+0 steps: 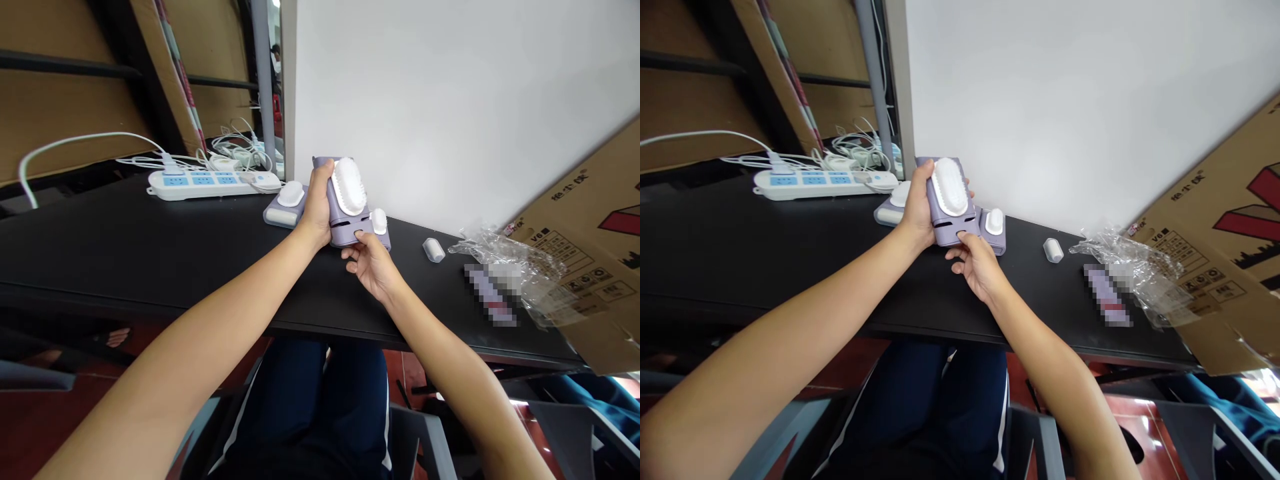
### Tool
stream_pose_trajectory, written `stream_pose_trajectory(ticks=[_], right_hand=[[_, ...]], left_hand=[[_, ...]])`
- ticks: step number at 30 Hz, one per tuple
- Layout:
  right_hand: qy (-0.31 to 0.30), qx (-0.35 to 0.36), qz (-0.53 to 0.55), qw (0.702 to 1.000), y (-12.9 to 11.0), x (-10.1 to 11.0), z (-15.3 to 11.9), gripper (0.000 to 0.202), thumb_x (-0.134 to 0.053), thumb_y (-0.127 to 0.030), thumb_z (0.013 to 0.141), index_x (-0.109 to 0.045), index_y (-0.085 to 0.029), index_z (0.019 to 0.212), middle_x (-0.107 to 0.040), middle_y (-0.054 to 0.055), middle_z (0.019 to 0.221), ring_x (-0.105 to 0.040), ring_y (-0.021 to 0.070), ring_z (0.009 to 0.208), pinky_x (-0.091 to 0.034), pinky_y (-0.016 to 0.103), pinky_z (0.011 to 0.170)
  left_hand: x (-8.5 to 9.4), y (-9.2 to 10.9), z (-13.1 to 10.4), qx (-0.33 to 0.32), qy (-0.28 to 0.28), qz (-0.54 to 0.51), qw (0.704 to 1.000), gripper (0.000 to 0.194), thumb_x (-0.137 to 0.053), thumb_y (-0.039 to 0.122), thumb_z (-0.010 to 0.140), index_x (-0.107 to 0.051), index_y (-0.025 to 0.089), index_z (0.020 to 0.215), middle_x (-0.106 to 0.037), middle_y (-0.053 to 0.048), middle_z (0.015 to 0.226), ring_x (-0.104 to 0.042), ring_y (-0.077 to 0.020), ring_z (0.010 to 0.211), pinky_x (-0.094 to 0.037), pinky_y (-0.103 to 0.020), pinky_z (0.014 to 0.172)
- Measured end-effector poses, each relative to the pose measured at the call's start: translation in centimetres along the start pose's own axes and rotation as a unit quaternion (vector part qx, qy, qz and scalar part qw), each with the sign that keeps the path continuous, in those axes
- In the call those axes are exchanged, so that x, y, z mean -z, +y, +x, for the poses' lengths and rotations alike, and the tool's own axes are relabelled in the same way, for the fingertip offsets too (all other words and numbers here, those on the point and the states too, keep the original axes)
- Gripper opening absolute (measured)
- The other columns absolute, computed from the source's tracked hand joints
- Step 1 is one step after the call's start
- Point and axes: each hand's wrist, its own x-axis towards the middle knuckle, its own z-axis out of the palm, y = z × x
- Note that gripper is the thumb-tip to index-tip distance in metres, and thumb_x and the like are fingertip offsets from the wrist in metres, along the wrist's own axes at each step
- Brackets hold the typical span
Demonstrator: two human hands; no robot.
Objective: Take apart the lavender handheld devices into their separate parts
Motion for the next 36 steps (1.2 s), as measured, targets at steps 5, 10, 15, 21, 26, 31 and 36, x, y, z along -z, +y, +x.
stream_pose_trajectory(ticks=[5,10,15,21,26,31,36], right_hand=[[-0.015,-0.021,-0.02,0.999,0.4,0.2,-0.1,0.032,-0.084,-0.037,0.075,-0.062,-0.022,0.093,-0.068,-0.004,0.08,-0.067,0.0111,0.064,-0.039,0.018,0.044],[-0.019,-0.025,-0.024,0.999,0.1,0.3,-0.2,0.039,-0.09,-0.043,0.075,-0.065,-0.022,0.097,-0.073,-0.002,0.086,-0.068,0.0109,0.066,-0.041,0.018,0.045],[-0.018,-0.037,-0.039,0.998,-0.1,0.5,-0.4,0.041,-0.092,-0.045,0.075,-0.067,-0.021,0.096,-0.075,-0.001,0.089,-0.067,0.0099,0.064,-0.043,0.017,0.044],[-0.023,-0.044,-0.05,0.998,0.0,0.6,-0.6,0.043,-0.093,-0.045,0.074,-0.067,-0.02,0.096,-0.075,0.0,0.088,-0.068,0.0099,0.063,-0.045,0.017,0.044],[-0.029,-0.047,-0.069,0.996,-0.2,0.6,-0.6,0.042,-0.091,-0.048,0.075,-0.067,-0.02,0.095,-0.075,0.0,0.085,-0.068,0.0107,0.064,-0.045,0.017,0.044],[-0.036,-0.046,-0.082,0.995,-0.2,0.9,-0.6,0.04,-0.087,-0.051,0.077,-0.067,-0.021,0.096,-0.076,0.0,0.084,-0.069,0.0116,0.065,-0.046,0.017,0.046],[-0.026,-0.012,-0.063,0.998,-0.8,1.1,-0.6,0.044,-0.088,-0.055,0.075,-0.067,-0.022,0.095,-0.074,0.0,0.081,-0.068,0.0127,0.065,-0.045,0.019,0.046]], left_hand=[[0.1,0.8,0.4,-0.026,0.01,-0.021,0.999,0.047,-0.052,0.064,0.1,-0.069,0.02,0.095,-0.077,-0.012,0.092,-0.076,-0.0389,0.115,-0.067,-0.048,0.081],[0.7,1.1,0.9,-0.021,0.04,-0.023,0.999,0.043,-0.06,0.064,0.095,-0.068,0.022,0.093,-0.074,-0.01,0.087,-0.078,-0.0351,0.106,-0.068,-0.043,0.078],[1.7,1.8,1.9,-0.055,0.069,-0.005,0.996,0.052,-0.058,0.072,0.091,-0.067,0.022,0.103,-0.076,-0.009,0.092,-0.079,-0.0307,0.1,-0.067,-0.039,0.077],[3.9,2.8,3.3,-0.092,0.084,-0.009,0.992,0.059,-0.061,0.079,0.085,-0.065,0.025,0.108,-0.074,-0.006,0.085,-0.077,-0.0263,0.088,-0.063,-0.036,0.072],[5.7,3.6,4.6,-0.107,0.104,-0.013,0.989,0.058,-0.057,0.079,0.085,-0.062,0.026,0.108,-0.071,-0.002,0.082,-0.074,-0.0194,0.081,-0.061,-0.032,0.076],[7.2,5.0,5.5,-0.128,0.162,-0.033,0.978,0.055,-0.054,0.078,0.085,-0.062,0.026,0.101,-0.069,-0.003,0.08,-0.073,-0.0207,0.081,-0.061,-0.031,0.074],[8.8,5.2,6.3,-0.108,0.225,-0.005,0.968,0.053,-0.051,0.075,0.089,-0.063,0.027,0.108,-0.071,-0.002,0.083,-0.073,-0.02,0.08,-0.056,-0.027,0.064]])
